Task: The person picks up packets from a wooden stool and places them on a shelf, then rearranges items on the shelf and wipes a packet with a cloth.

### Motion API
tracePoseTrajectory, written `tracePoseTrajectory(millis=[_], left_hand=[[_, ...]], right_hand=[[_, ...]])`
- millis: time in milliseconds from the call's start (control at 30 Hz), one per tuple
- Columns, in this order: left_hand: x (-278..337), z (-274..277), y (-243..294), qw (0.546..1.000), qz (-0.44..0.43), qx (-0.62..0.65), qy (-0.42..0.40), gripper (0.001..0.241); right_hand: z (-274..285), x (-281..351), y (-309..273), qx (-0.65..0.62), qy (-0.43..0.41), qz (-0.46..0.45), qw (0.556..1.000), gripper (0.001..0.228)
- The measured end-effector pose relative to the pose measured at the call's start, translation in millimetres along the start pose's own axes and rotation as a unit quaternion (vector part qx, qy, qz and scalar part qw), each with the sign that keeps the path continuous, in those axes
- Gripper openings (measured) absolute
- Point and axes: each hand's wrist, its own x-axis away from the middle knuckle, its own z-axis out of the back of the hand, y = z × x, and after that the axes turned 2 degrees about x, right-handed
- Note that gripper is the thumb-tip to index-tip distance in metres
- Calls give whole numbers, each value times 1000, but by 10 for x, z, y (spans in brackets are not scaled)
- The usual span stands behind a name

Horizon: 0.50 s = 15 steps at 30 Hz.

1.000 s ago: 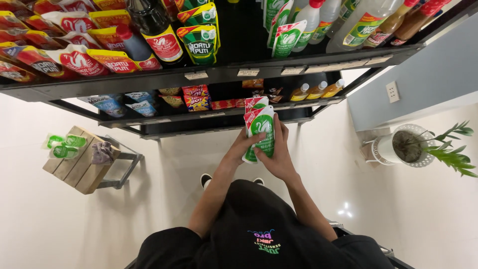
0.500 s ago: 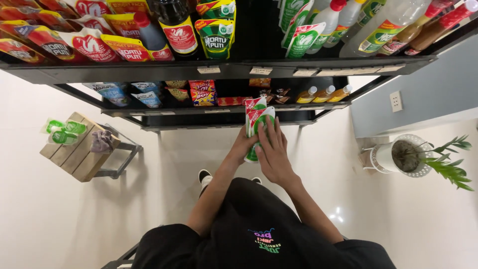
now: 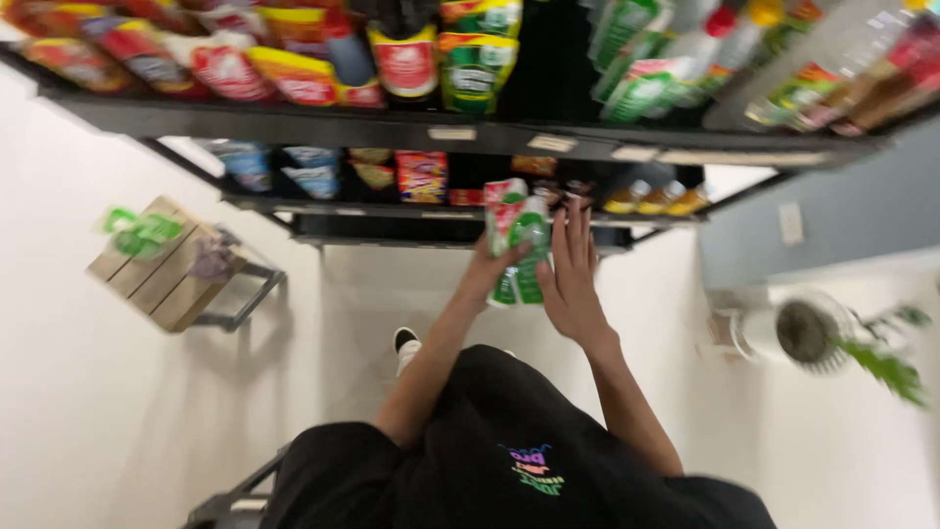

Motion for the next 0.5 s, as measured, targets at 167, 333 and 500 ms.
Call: tracePoseTrajectory(millis=[167, 333, 500], left_hand=[[-19, 107, 80, 999, 12, 15, 30, 73], [202, 158, 330, 999, -30, -36, 18, 79], [330, 341, 491, 997, -59, -40, 32, 79]], right_hand=[[-395, -56, -103, -74, -98, 60, 991, 65], [-493, -66, -263, -128, -114, 8, 985, 68], [-557, -155, -518, -172, -147, -7, 974, 70]])
